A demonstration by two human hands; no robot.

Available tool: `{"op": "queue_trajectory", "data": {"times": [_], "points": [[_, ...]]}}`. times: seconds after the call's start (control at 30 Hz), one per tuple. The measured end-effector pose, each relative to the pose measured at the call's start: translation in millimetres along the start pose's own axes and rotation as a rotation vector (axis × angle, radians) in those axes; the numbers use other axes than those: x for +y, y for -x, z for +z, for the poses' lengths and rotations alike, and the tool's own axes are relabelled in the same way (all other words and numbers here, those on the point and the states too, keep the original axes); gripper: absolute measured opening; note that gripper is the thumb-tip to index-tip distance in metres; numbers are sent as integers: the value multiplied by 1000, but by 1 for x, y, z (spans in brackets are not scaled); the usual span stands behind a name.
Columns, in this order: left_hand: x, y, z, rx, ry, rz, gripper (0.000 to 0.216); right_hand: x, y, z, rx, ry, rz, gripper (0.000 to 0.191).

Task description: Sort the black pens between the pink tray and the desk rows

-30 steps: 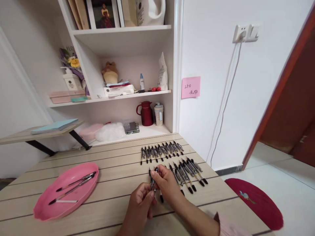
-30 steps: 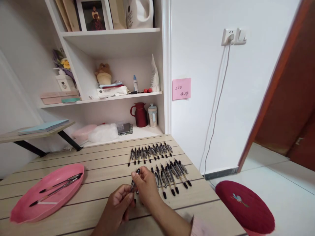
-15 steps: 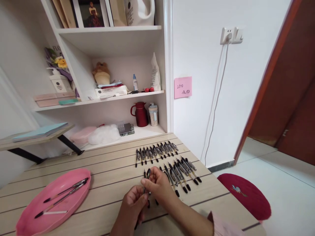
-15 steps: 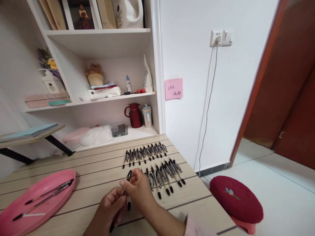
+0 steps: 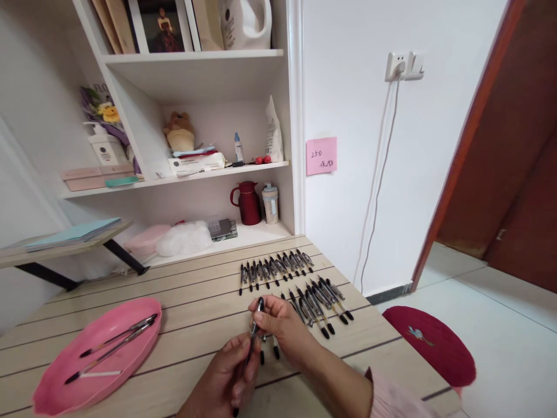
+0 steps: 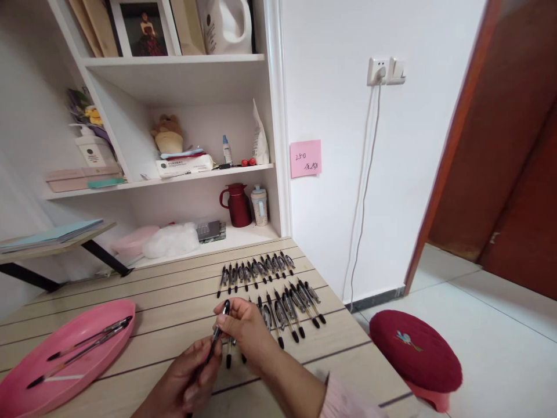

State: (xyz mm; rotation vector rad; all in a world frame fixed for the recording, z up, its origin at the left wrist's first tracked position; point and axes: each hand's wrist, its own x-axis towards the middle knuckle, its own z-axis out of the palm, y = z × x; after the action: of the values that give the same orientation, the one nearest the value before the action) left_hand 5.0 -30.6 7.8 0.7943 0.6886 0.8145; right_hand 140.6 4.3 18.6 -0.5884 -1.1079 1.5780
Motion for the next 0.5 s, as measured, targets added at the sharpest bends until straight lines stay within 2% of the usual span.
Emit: {"op": "queue_trajectory", "data": {"times": [0.1, 0.23, 0.33, 0.4, 0.5], "points": [[-1, -3, 3, 58, -82, 62, 24, 3, 0, 0, 15, 23, -19, 33], [-6, -13, 4, 293, -335, 199, 25, 10, -3, -1, 190, 284, -82, 25], [-9, -16, 3, 417, -478, 247, 26, 10, -5, -2, 242, 398, -87, 17], [-8, -14, 5, 410, -479, 260, 26, 8, -5, -2, 212, 356, -75, 18], [-3, -6, 7, 278, -356, 178, 28, 5, -3, -2, 123, 222, -60, 24]]}}
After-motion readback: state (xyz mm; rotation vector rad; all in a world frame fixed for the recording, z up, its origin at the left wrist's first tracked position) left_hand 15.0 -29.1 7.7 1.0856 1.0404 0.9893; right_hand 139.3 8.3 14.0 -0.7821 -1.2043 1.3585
